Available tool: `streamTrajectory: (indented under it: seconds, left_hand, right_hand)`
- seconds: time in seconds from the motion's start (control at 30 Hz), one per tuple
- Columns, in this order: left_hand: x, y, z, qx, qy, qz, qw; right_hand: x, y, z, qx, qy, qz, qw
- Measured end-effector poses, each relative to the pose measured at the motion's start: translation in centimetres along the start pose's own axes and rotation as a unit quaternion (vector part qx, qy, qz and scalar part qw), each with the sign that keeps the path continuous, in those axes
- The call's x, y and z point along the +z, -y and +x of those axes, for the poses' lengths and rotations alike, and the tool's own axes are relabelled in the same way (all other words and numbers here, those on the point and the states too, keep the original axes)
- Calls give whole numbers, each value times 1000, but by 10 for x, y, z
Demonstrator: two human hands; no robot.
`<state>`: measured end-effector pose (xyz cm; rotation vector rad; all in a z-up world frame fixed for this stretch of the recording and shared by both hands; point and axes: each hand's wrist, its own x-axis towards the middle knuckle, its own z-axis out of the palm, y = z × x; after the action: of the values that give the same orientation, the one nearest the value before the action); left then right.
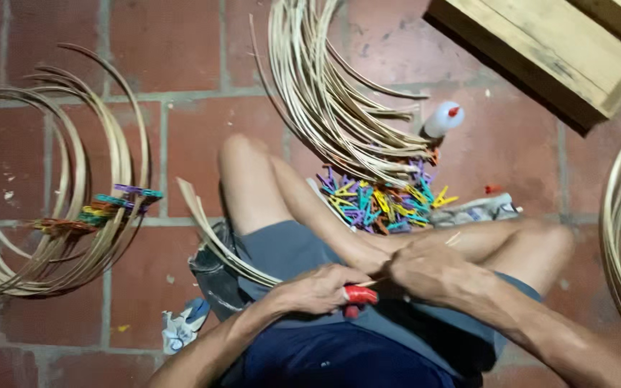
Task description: The person sits on a tiled floor and repeatedly applies glue to the ends of thin bamboo strips, then joins them to form longer pieces. They use colorful clips to hold the glued joints while they set and place finished strips into a wooden box.
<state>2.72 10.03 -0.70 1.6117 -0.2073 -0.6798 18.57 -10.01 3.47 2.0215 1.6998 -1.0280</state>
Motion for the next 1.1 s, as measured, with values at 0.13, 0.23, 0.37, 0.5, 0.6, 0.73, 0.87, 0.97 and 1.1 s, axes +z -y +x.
streamTrajectory:
  seconds: [0.13,0.23,0.37,0.5,0.6,0.73,0.87,0.97,1.1]
  left_hand:
    - [-1,9,8,-79,58,-180,979]
    - [9,-4,25,-107,65,-275,953]
    - [16,-20,36,-71,31,-395,915]
    - [24,-26,49,-85,8,-366,927]
    - [22,-35,50,-57,-30,-399,915]
    - [17,-40,47,-57,-87,-383,918]
    - [24,-40,54,-80,-81,-418,901]
    - [37,-32,58,-69,-83,-416,903]
    - [54,-18,66,-63,-93,-391,913]
  right_hand:
    - [-4,-31,-19,96,26,28,995]
    - [-5,-20,-43,71,17,-22,997]
    - [-47,-12,-70,10,-281,228,932]
    - [-27,-12,-71,-18,-432,273,860]
    - [27,-14,-56,23,-509,375,774]
    - [65,-6,-40,47,-546,709,443]
    - [66,27,-21,-23,-462,857,229]
    - [77,41,-12,-42,-450,873,185]
    - [95,38,-8,9,-397,903,162]
